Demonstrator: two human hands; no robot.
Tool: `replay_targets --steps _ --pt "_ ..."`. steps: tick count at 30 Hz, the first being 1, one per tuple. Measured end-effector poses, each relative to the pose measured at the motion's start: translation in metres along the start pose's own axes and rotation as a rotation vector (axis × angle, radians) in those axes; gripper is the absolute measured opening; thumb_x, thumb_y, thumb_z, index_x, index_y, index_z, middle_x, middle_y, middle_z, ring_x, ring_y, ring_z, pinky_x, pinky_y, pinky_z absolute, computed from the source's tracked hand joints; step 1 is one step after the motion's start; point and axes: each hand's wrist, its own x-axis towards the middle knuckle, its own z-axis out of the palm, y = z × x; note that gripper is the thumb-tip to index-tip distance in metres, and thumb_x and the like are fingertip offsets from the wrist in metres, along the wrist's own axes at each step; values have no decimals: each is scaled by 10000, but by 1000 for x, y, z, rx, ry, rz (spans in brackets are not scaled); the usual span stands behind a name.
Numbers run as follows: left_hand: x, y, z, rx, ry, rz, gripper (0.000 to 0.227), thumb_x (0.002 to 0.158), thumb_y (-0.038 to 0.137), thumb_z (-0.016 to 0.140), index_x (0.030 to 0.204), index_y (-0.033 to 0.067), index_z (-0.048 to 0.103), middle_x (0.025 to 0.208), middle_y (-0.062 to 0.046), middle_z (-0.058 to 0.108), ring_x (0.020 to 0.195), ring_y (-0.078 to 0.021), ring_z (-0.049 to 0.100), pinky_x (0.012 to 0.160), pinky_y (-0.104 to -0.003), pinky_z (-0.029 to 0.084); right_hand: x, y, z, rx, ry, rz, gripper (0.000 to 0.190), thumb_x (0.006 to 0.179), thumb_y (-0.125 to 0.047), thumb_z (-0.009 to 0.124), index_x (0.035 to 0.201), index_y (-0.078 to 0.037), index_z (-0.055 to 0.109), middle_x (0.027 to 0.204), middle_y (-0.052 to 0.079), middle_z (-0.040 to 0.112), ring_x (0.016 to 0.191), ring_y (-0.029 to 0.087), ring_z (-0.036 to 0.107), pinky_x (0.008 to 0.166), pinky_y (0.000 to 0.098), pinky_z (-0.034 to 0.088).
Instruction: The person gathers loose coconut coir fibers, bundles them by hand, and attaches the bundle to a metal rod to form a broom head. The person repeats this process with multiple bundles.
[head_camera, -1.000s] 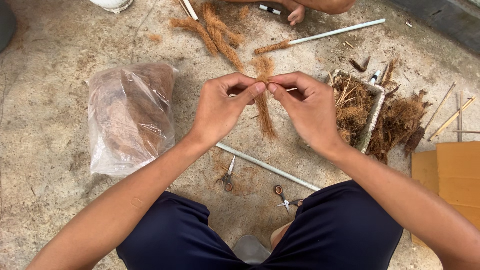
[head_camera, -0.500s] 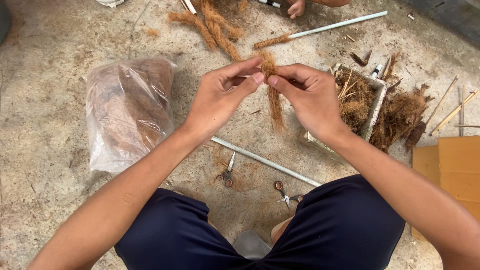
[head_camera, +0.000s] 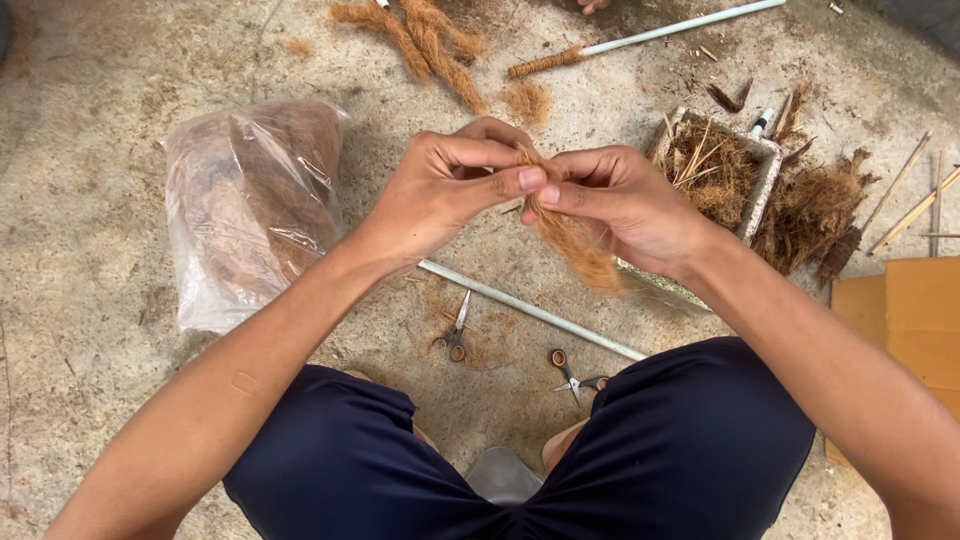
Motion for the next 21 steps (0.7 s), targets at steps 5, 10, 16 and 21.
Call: replay_targets --steps 5,10,16,21 --pt "1 -1 -1 135 135 19 179 1000 202 718 1013 40 795 848 -53 688 741 -103 608 679 -279 548 -1 -6 13 -297 -11 -128 256 955 -265 682 1112 -75 751 1034 70 796 1025 136 753 1018 342 583" --pt "2 -1 -1 154 184 -24 211 1018 222 672 978 28 744 806 -44 720 727 -85 663 651 -285 570 0 -14 23 -448 26 -97 291 972 -296 637 1109 -67 754 976 76 800 933 142 766 926 328 609" --pt "3 -4 -2 87 232 6 188 1064 233 639 982 68 675 880 -61 765 1009 -123 762 758 -273 567 -1 -13 32 -573 4 -44 318 995 -310 586 1133 -71 742 917 59 799 865 119 739 811 304 592" --pt "2 -5 -9 12 278 56 205 1064 250 620 925 101 641 905 -44 753 1049 -119 776 809 -291 618 3 -3 37 -660 22 191 366 1086 -309 527 1175 -56 776 783 95 720 609 255 484 580 403 415"
